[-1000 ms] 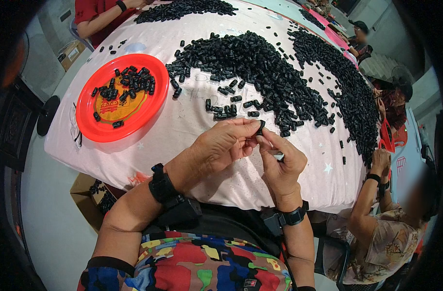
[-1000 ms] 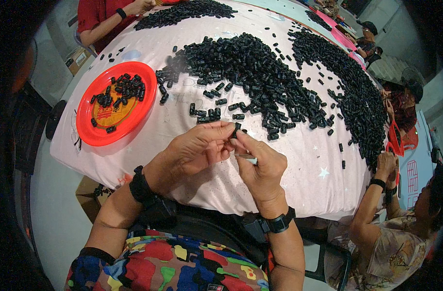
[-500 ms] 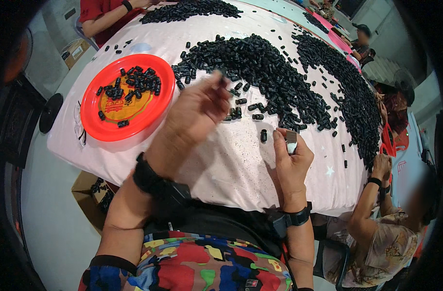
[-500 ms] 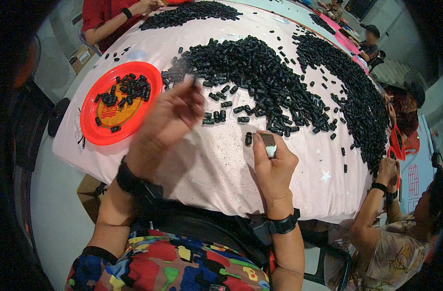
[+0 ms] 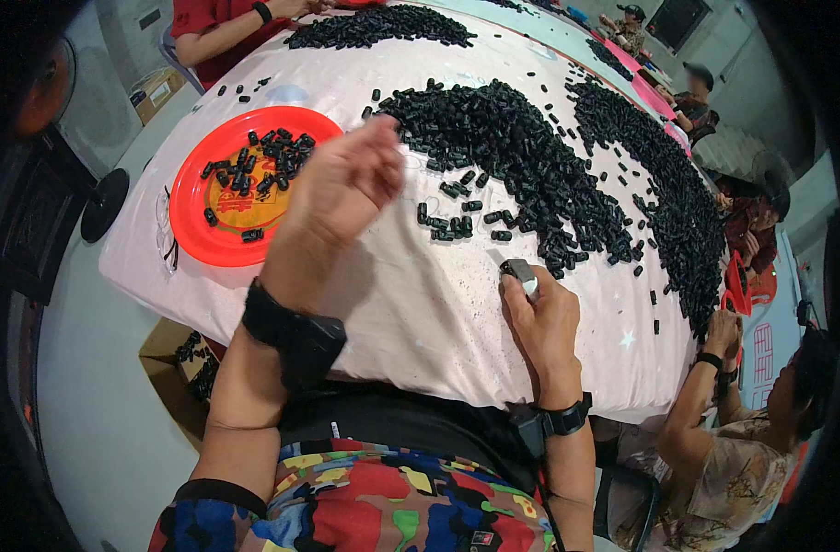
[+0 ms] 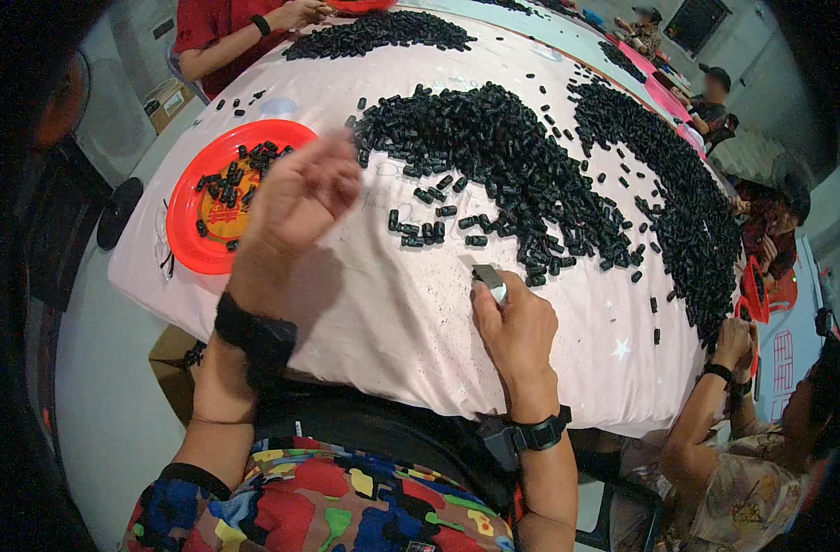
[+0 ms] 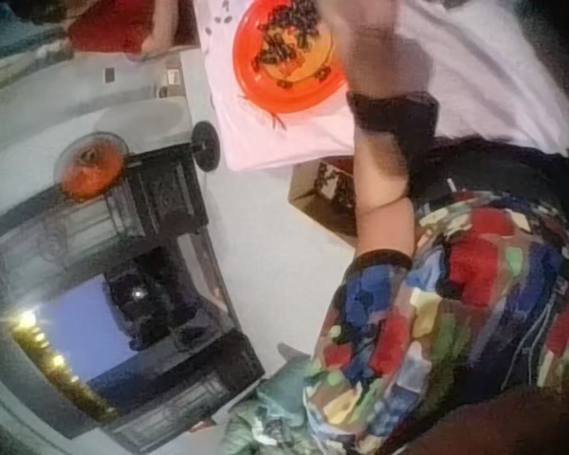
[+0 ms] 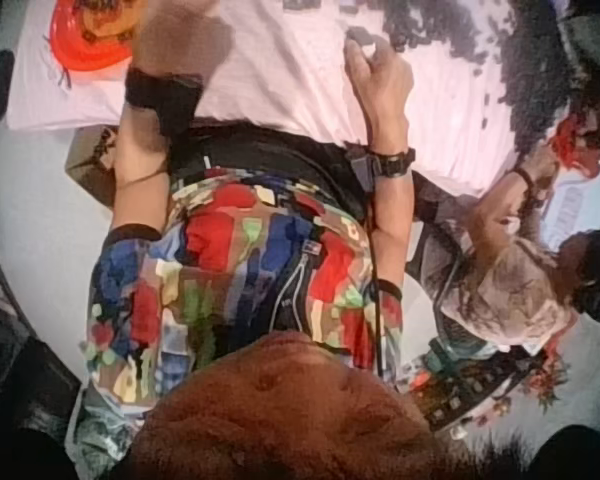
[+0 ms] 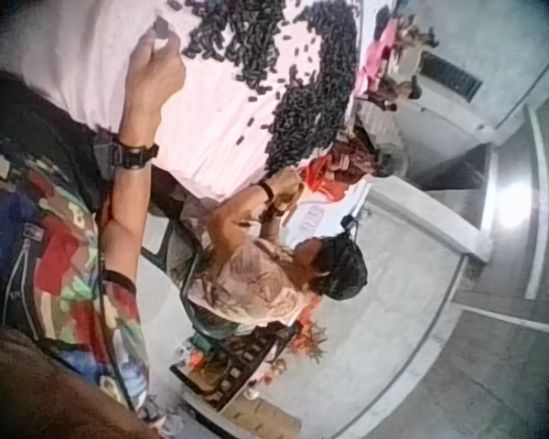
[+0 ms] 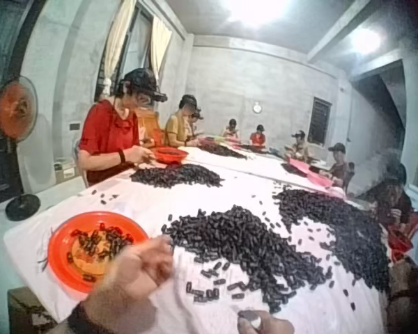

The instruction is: Sorting and inspecting small black shoe components at a large table.

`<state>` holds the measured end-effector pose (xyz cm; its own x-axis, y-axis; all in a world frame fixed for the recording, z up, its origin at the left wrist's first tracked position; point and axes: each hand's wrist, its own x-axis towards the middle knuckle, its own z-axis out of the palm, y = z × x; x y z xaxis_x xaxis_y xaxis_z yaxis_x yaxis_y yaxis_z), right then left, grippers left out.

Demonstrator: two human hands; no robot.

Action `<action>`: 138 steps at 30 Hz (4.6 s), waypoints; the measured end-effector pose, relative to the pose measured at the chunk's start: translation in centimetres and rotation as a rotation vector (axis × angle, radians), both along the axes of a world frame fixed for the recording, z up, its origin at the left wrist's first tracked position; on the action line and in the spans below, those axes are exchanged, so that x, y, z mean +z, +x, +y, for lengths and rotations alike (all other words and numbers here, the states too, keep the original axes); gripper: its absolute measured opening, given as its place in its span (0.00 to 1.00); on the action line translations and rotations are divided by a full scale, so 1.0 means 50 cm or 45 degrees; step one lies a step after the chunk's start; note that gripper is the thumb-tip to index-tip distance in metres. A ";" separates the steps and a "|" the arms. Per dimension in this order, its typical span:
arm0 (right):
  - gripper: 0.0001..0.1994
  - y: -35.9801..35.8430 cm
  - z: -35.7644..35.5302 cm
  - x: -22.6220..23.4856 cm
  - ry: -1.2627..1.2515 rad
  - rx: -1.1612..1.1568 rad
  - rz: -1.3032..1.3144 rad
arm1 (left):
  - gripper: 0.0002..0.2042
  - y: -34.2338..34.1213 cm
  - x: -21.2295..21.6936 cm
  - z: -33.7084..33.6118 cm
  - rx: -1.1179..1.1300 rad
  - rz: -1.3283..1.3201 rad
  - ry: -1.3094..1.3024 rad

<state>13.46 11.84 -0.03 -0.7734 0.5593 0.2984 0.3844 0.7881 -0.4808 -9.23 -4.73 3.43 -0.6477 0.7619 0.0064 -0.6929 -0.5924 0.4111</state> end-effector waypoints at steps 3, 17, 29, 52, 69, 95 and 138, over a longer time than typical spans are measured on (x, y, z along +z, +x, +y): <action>0.11 -0.003 -0.007 -0.014 -0.509 0.127 0.352 | 0.09 0.073 -0.005 0.039 -0.296 0.412 -0.454; 0.11 0.004 -0.023 0.018 -0.446 0.252 0.551 | 0.11 0.165 -0.053 0.087 -0.581 0.782 -0.658; 0.11 0.009 -0.014 0.006 -0.369 0.257 0.586 | 0.11 0.176 -0.051 0.090 -0.584 0.722 -0.673; 0.11 0.015 -0.007 0.013 -0.585 0.296 0.629 | 0.12 0.179 -0.036 0.087 -0.659 0.606 -0.587; 0.08 0.010 -0.009 0.008 -0.579 0.247 0.753 | 0.18 0.175 -0.049 0.091 -0.819 0.344 -0.418; 0.20 0.010 0.000 -0.007 -0.323 0.312 0.457 | 0.15 0.182 -0.041 0.090 -0.807 0.411 -0.426; 0.10 0.013 -0.008 0.011 -0.356 0.458 0.644 | 0.12 0.159 -0.048 0.083 -0.954 0.421 -0.359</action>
